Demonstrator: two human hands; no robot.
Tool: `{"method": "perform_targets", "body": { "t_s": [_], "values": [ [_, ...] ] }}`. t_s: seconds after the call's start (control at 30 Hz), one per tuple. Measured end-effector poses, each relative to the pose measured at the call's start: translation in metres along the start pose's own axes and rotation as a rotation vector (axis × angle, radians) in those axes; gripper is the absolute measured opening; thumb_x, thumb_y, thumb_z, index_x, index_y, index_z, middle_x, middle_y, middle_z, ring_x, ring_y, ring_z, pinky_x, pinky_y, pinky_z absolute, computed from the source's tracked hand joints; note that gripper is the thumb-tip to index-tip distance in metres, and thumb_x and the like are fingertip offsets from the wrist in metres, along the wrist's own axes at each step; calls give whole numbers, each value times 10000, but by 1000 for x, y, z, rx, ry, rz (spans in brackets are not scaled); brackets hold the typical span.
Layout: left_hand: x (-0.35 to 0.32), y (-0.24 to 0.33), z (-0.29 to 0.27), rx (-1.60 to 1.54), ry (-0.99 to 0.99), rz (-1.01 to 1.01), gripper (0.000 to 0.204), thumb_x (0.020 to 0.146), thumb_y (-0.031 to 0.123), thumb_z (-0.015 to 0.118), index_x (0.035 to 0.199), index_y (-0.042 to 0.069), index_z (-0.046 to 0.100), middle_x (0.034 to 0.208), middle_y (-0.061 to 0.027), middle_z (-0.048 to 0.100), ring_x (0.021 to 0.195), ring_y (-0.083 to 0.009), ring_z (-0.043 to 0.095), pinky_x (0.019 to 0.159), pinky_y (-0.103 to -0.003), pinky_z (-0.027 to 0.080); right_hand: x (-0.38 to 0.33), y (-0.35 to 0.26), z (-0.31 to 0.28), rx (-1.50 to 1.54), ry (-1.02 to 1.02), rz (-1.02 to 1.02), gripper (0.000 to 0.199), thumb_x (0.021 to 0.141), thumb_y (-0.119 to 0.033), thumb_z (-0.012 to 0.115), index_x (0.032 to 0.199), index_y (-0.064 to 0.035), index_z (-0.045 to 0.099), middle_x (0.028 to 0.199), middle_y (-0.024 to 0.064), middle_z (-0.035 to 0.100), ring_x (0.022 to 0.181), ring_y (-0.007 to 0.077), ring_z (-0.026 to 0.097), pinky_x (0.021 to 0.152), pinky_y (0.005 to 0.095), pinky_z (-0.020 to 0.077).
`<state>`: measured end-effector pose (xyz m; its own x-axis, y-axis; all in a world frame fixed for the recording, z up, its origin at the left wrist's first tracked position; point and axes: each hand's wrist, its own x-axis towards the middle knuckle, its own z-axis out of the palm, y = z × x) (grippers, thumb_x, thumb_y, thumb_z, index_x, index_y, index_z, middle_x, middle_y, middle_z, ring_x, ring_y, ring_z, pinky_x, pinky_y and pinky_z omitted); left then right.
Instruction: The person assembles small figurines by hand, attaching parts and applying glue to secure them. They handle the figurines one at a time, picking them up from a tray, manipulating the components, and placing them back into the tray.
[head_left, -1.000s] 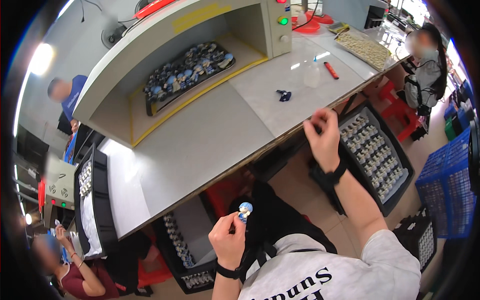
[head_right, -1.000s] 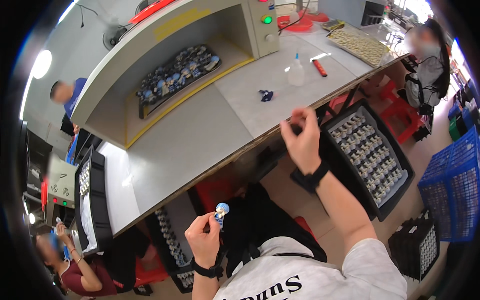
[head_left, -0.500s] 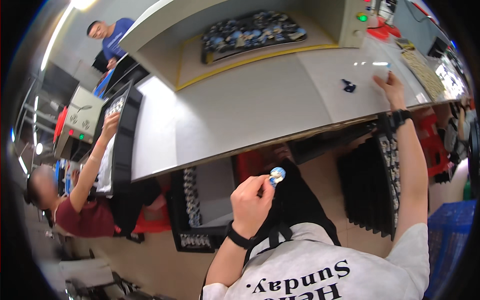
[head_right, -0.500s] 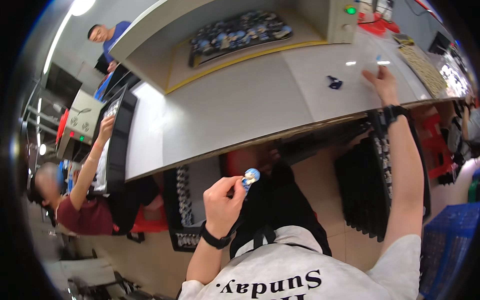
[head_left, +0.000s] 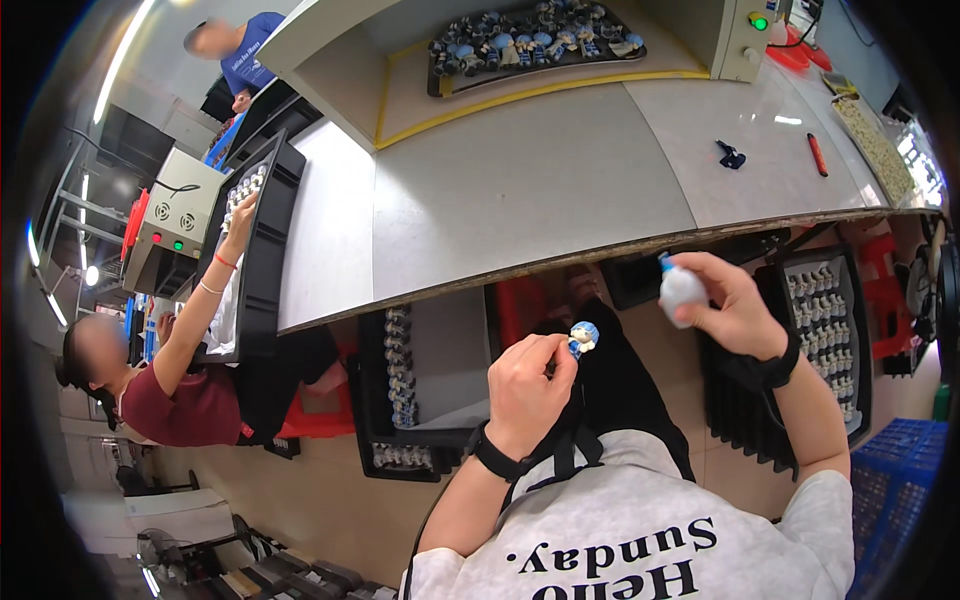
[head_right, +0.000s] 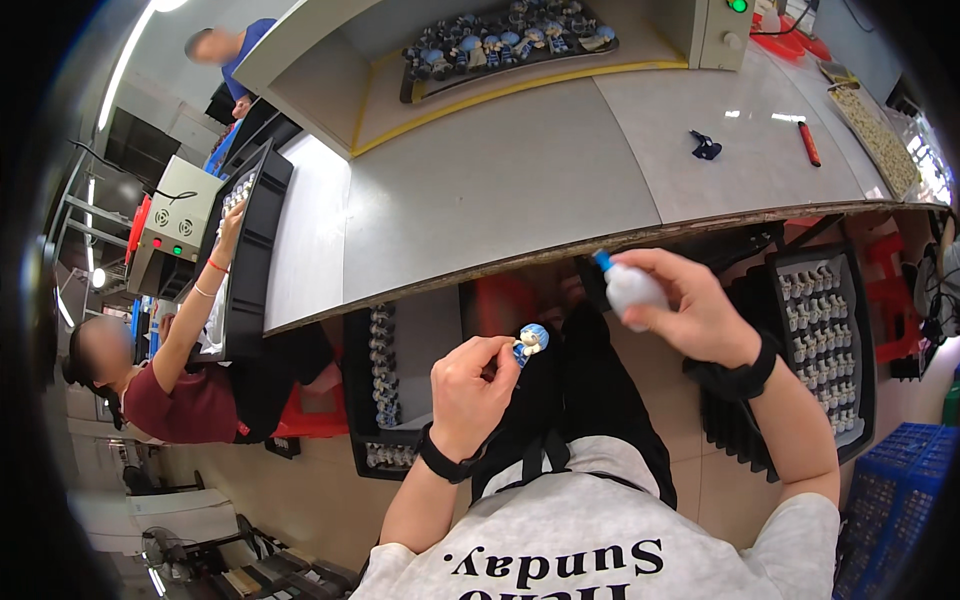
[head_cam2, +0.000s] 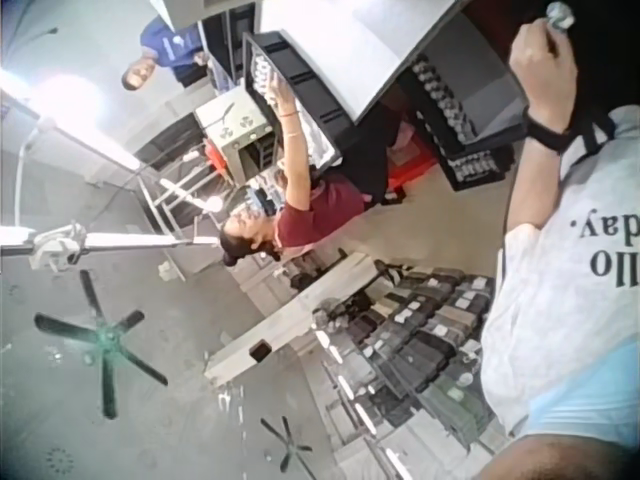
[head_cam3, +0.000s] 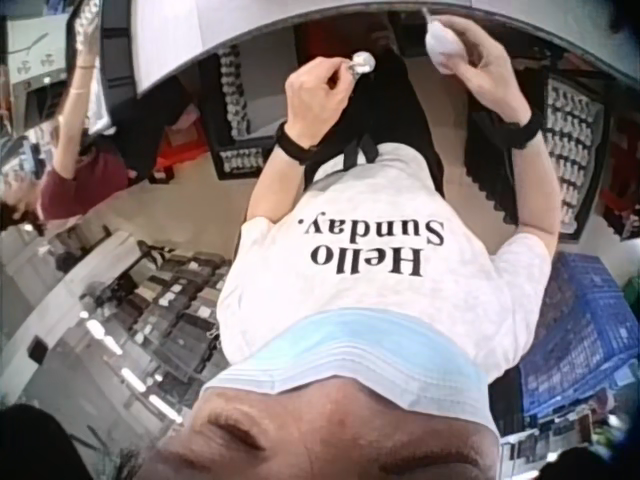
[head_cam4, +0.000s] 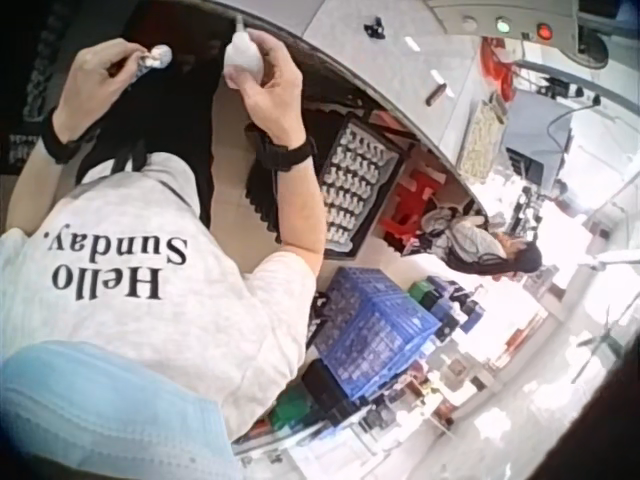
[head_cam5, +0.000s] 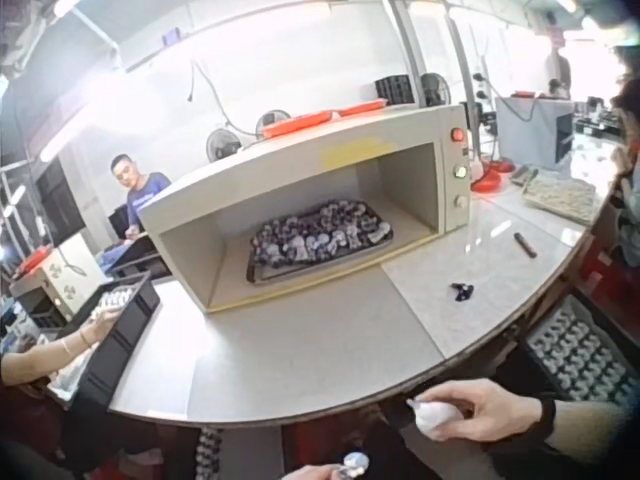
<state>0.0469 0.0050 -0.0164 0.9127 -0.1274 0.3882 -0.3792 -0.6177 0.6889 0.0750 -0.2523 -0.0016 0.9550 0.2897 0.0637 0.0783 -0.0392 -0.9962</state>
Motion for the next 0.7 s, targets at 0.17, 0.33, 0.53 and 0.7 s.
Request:
{"method": "perform_targets", "body": {
  "t_s": [0.17, 0.33, 0.53, 0.7],
  "values": [
    [-4, -1, 2, 17, 5, 31, 37, 774, -13, 640, 791, -3, 671, 648, -95, 610, 503, -180, 572, 479, -278, 452, 3, -2, 15, -357, -153, -104, 381, 701, 13, 733, 1065, -22, 626, 942, 107, 659, 871, 218, 650, 781, 315, 504],
    [-7, -1, 1, 43, -12, 63, 33, 762, -8, 643, 786, 1, 664, 646, -96, 606, 521, -205, 573, 496, -299, 456, 3, 3, 18, -507, -208, -220, 375, 692, -27, 737, 1057, -46, 653, 920, 113, 654, 823, 289, 642, 721, 348, 512],
    [-8, -3, 0, 66, 2, 89, 32, 757, -10, 642, 783, -2, 658, 639, -98, 593, 530, -227, 567, 505, -317, 454, 2, -7, 25, -657, -219, -253, 358, 698, -46, 735, 1050, -59, 673, 897, 99, 644, 794, 275, 641, 675, 346, 512],
    [-8, -1, -2, 77, -2, 98, 40, 753, -13, 643, 789, -4, 658, 652, -107, 598, 552, -251, 575, 520, -332, 460, 4, -14, 26, -731, -217, -300, 367, 687, -49, 737, 1049, -69, 678, 892, 89, 637, 776, 262, 634, 660, 348, 509]
  ]
}}
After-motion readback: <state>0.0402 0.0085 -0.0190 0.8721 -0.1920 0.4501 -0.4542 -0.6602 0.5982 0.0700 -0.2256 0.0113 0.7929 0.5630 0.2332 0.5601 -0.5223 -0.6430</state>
